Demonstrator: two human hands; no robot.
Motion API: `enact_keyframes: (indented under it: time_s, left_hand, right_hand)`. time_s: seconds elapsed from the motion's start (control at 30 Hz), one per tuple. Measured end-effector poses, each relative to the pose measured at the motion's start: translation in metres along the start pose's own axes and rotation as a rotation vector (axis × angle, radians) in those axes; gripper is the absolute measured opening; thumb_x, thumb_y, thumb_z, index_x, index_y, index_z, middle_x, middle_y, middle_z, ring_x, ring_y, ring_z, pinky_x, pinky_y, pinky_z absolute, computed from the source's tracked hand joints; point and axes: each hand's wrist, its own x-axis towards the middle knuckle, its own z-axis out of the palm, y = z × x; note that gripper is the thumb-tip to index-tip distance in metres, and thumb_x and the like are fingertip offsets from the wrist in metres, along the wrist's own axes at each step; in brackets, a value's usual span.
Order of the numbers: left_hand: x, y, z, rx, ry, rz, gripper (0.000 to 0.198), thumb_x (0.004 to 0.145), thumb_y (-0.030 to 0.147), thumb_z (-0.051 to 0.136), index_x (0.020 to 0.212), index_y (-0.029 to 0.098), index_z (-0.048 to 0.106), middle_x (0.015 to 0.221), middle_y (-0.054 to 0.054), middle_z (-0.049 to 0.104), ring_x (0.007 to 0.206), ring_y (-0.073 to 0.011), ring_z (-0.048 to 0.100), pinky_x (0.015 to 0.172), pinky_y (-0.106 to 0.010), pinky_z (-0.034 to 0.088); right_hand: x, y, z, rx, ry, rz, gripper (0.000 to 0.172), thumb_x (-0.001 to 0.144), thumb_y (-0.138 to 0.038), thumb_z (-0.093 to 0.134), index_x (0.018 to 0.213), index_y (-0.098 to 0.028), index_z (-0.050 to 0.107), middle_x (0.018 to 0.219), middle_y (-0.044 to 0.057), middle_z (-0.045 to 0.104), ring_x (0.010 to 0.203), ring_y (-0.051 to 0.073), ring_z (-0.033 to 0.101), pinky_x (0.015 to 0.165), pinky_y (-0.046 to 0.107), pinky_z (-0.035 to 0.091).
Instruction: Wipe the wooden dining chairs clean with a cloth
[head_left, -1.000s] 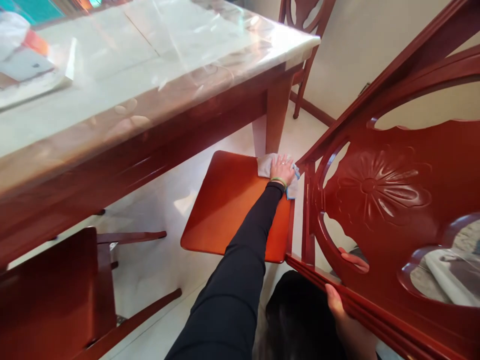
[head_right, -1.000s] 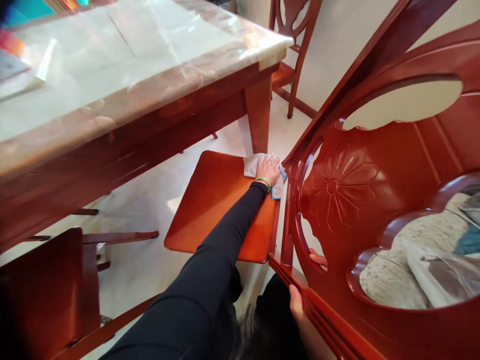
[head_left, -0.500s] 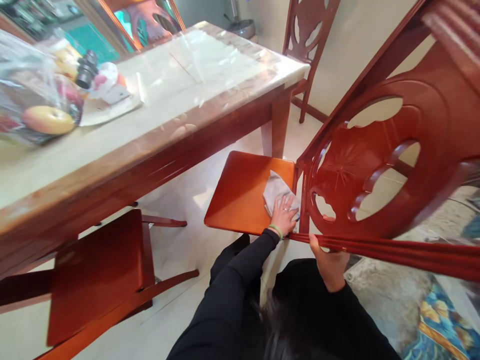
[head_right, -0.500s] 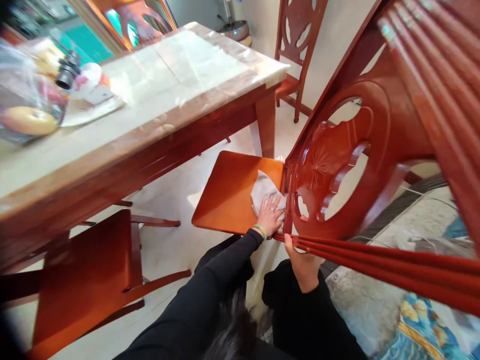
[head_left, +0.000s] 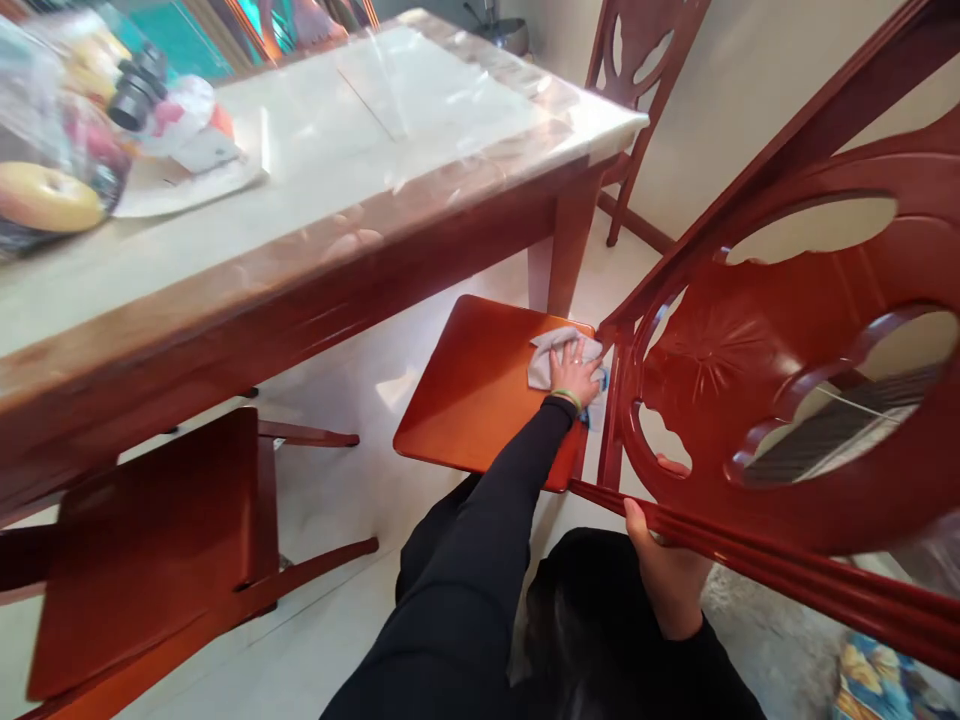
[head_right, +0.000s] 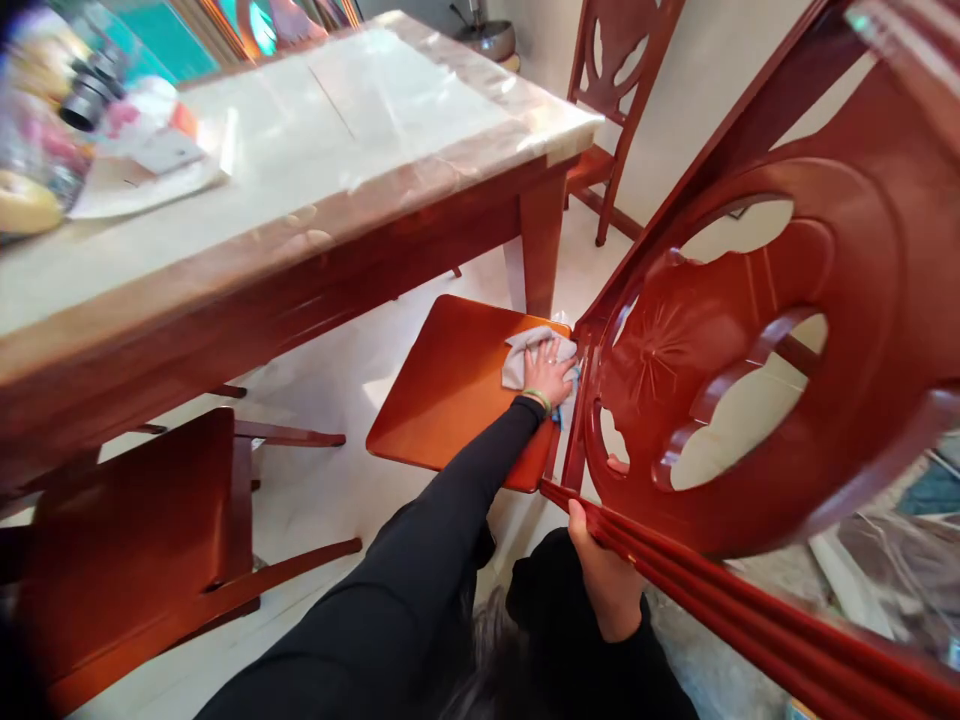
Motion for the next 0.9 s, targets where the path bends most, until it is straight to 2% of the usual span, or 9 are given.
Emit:
enact_keyframes:
  time_s: [0.13,0.23,0.37,0.43,0.53,0.63,0.73,0.8,0.9]
  left_hand:
    - [0.050,0.002,0.003,-0.030,0.010,-0.016,0.060,0.101,0.037,0.059,0.159,0.032,0.068,0.192,-0.006,0.024,0.180,-0.0397,0.015,0.143,-0.075,0.008]
    - [0.049,0.001,0.004,-0.028,-0.012,-0.007,0.063,0.098,0.036,0.061,0.161,0.030,0.066,0.193,-0.007,0.022,0.180,-0.0394,0.013,0.144,-0.072,0.005]
    - [-0.003,0.000,0.006,-0.027,-0.059,0.029,0.064,0.098,0.037,0.063,0.162,0.028,0.066,0.193,-0.009,0.019,0.180,-0.0410,0.015,0.144,-0.071,0.005]
    - [-0.043,0.000,0.008,-0.020,-0.091,0.045,0.064,0.098,0.038,0.065,0.162,0.030,0.066,0.194,-0.008,0.018,0.180,-0.0407,0.014,0.145,-0.070,0.005]
    - [-0.104,0.000,0.007,-0.016,-0.143,0.060,0.066,0.098,0.038,0.068,0.164,0.032,0.064,0.194,-0.006,0.015,0.181,-0.0401,0.010,0.145,-0.070,0.005]
    - [-0.152,-0.002,0.000,-0.033,-0.204,0.072,0.062,0.100,0.036,0.067,0.162,0.032,0.065,0.195,-0.006,0.012,0.181,-0.0395,0.008,0.146,-0.070,0.005]
    - [-0.182,-0.007,-0.013,-0.050,-0.267,0.070,0.053,0.102,0.034,0.064,0.155,0.032,0.071,0.193,-0.003,0.020,0.181,-0.0364,0.014,0.147,-0.066,0.010]
    - [-0.197,-0.011,-0.022,-0.056,-0.300,0.060,0.052,0.103,0.032,0.062,0.154,0.032,0.071,0.191,-0.001,0.027,0.181,-0.0329,0.018,0.148,-0.062,0.015]
    - [-0.216,-0.018,-0.030,-0.037,-0.322,0.044,0.057,0.107,0.032,0.056,0.163,0.031,0.064,0.191,-0.001,0.028,0.180,-0.0314,0.019,0.148,-0.059,0.015]
  right_hand:
    - [-0.004,0.002,-0.008,-0.098,-0.032,-0.022,0.061,0.098,-0.066,0.071,0.132,-0.015,0.074,0.118,0.017,0.080,0.139,0.040,0.068,0.117,0.055,0.060]
    - [-0.001,-0.004,-0.010,-0.063,-0.073,0.015,0.061,0.096,-0.070,0.071,0.126,-0.017,0.075,0.111,0.015,0.080,0.133,0.039,0.071,0.116,0.055,0.061]
    - [0.007,-0.016,-0.005,0.002,-0.010,0.100,0.061,0.088,-0.077,0.076,0.105,-0.019,0.076,0.102,0.015,0.078,0.124,0.038,0.072,0.118,0.058,0.059]
    - [0.011,-0.018,-0.002,0.080,0.005,0.137,0.065,0.085,-0.079,0.079,0.109,-0.018,0.076,0.105,0.015,0.079,0.122,0.036,0.072,0.121,0.060,0.056]
    - [0.005,-0.012,-0.001,0.282,-0.094,0.236,0.076,0.079,-0.074,0.087,0.127,-0.017,0.073,0.119,0.015,0.079,0.119,0.032,0.074,0.121,0.057,0.056]
    - [-0.024,0.003,-0.007,0.410,-0.181,0.391,0.088,0.078,-0.071,0.087,0.144,-0.018,0.066,0.138,0.017,0.076,0.126,0.030,0.074,0.120,0.053,0.058]
    - [-0.073,0.012,-0.020,0.402,-0.275,0.528,0.084,0.088,-0.077,0.071,0.147,-0.017,0.066,0.148,0.020,0.072,0.136,0.032,0.073,0.120,0.054,0.059]
    - [-0.101,0.007,-0.023,0.426,-0.445,0.508,0.076,0.098,-0.077,0.059,0.143,-0.018,0.072,0.149,0.020,0.073,0.139,0.033,0.072,0.124,0.056,0.056]
    - [-0.109,-0.017,-0.003,0.463,-0.636,0.263,0.069,0.111,-0.066,0.043,0.158,-0.020,0.066,0.167,0.015,0.061,0.158,0.027,0.058,0.138,0.051,0.044]
